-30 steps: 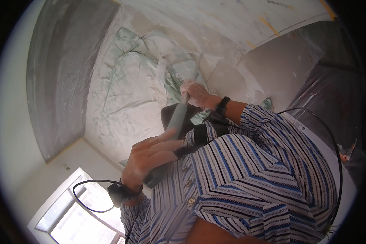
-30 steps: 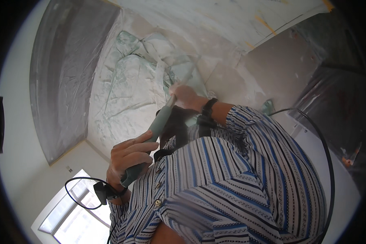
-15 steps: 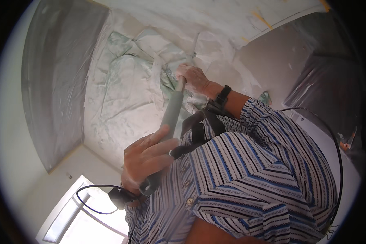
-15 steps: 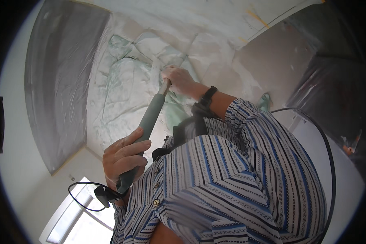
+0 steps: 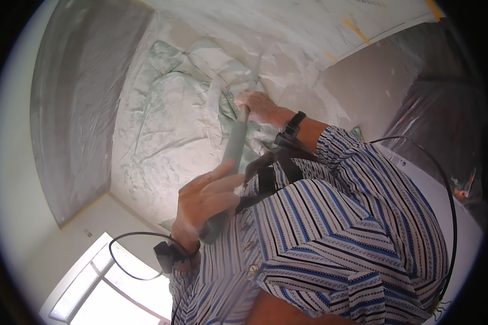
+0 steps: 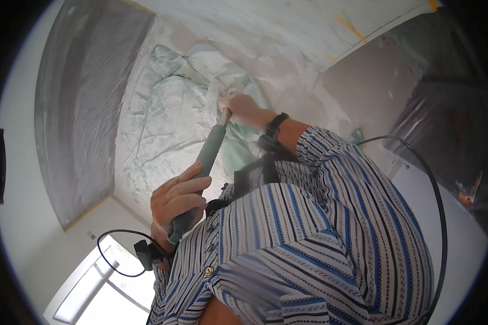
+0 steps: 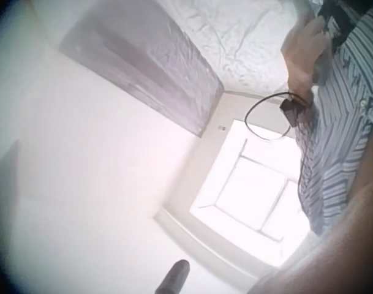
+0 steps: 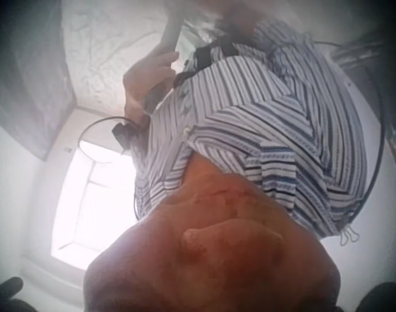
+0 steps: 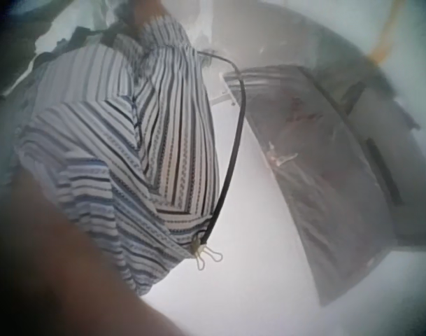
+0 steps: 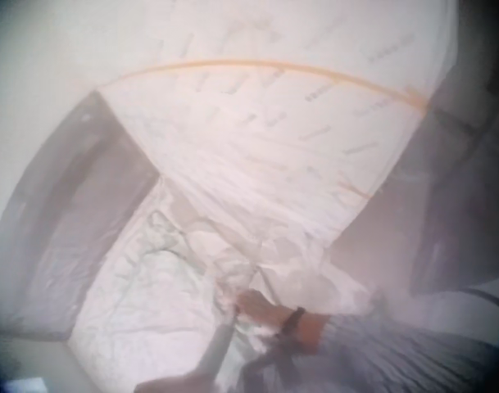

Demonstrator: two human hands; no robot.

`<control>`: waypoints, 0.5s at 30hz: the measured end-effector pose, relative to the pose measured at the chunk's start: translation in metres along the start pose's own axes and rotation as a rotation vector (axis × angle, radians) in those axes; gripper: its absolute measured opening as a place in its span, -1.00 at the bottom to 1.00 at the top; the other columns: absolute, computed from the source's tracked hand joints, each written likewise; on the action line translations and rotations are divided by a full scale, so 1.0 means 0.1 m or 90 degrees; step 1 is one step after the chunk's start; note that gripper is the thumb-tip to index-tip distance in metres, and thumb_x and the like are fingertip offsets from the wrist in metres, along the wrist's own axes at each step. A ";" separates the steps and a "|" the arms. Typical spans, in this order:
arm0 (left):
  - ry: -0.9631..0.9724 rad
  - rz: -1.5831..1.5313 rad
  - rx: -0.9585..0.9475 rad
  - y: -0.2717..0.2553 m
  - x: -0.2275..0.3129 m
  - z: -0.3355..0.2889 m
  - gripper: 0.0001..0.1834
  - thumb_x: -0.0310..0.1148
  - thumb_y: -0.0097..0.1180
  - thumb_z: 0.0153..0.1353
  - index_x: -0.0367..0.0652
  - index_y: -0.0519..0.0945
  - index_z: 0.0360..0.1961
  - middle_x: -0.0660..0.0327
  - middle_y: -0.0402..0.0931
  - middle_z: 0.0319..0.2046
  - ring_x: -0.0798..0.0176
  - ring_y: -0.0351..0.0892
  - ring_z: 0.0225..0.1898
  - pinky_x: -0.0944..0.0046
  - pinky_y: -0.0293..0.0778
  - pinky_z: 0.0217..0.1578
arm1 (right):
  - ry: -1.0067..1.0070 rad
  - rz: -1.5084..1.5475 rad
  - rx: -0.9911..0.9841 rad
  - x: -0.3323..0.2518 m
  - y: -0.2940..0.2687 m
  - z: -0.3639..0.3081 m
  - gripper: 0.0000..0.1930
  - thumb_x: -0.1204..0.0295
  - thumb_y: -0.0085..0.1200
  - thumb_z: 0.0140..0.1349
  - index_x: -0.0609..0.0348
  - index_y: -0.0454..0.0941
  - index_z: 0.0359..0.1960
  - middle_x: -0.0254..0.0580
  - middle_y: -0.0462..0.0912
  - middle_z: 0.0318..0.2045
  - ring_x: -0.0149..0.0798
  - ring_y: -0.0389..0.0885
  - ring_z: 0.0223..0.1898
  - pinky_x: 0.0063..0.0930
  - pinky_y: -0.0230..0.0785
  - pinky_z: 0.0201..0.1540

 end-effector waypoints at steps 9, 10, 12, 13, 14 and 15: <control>-0.008 -0.077 0.006 -0.61 -0.33 -0.56 -0.75 -0.63 0.27 -0.25 -0.11 0.45 -0.59 0.12 0.63 -0.33 -0.01 0.59 -0.09 0.26 0.58 -0.27 | 0.013 -0.013 0.045 -0.60 0.53 0.10 -0.94 0.50 0.04 -0.11 0.09 0.42 -0.55 -0.15 0.50 -0.51 0.01 0.50 -0.35 -0.20 0.33 -0.31; -0.006 -0.072 0.020 -0.66 -0.36 -0.62 -0.74 -0.64 0.27 -0.26 -0.11 0.46 -0.58 0.11 0.63 -0.32 -0.01 0.59 -0.08 0.26 0.58 -0.26 | 0.014 -0.022 0.065 -0.66 0.57 0.16 -0.89 0.58 0.04 -0.13 0.10 0.39 -0.55 -0.16 0.48 -0.54 0.00 0.48 -0.34 -0.25 0.32 -0.28; -0.016 -0.073 0.033 -0.78 -0.34 -0.73 -0.73 -0.65 0.27 -0.27 -0.12 0.46 -0.55 0.11 0.62 -0.31 0.00 0.58 -0.07 0.24 0.57 -0.22 | 0.004 -0.010 0.092 -0.80 0.65 0.26 -0.90 0.57 0.03 -0.12 0.11 0.39 -0.55 -0.16 0.47 -0.54 -0.01 0.47 -0.35 -0.25 0.32 -0.28; -0.022 -0.077 0.040 -0.85 -0.32 -0.77 -0.72 -0.66 0.26 -0.28 -0.12 0.46 -0.53 0.10 0.62 -0.30 0.00 0.57 -0.05 0.22 0.55 -0.18 | -0.001 0.002 0.123 -0.88 0.69 0.29 -0.91 0.56 0.03 -0.11 0.11 0.39 -0.56 -0.17 0.46 -0.55 -0.01 0.47 -0.35 -0.25 0.32 -0.29; -0.023 -0.075 0.046 -0.90 -0.30 -0.81 -0.72 -0.66 0.26 -0.28 -0.12 0.46 -0.53 0.10 0.62 -0.30 0.00 0.57 -0.05 0.22 0.55 -0.18 | -0.006 0.001 0.120 -0.96 0.71 0.32 -0.91 0.56 0.03 -0.11 0.11 0.39 -0.56 -0.17 0.46 -0.55 -0.01 0.47 -0.35 -0.25 0.32 -0.29; -0.021 -0.092 0.063 -0.96 -0.27 -0.84 -0.71 -0.65 0.27 -0.30 -0.14 0.46 -0.52 0.07 0.62 -0.30 -0.04 0.56 -0.04 0.20 0.53 -0.15 | -0.008 0.018 0.138 -1.04 0.73 0.35 -0.91 0.55 0.03 -0.10 0.12 0.38 -0.56 -0.17 0.46 -0.55 -0.01 0.46 -0.36 -0.25 0.31 -0.29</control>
Point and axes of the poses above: each hand's wrist, its own z-axis towards the middle knuckle, its own y-axis out of the palm, x = y × z, the point moved 1 cm from there along z, towards the middle knuckle
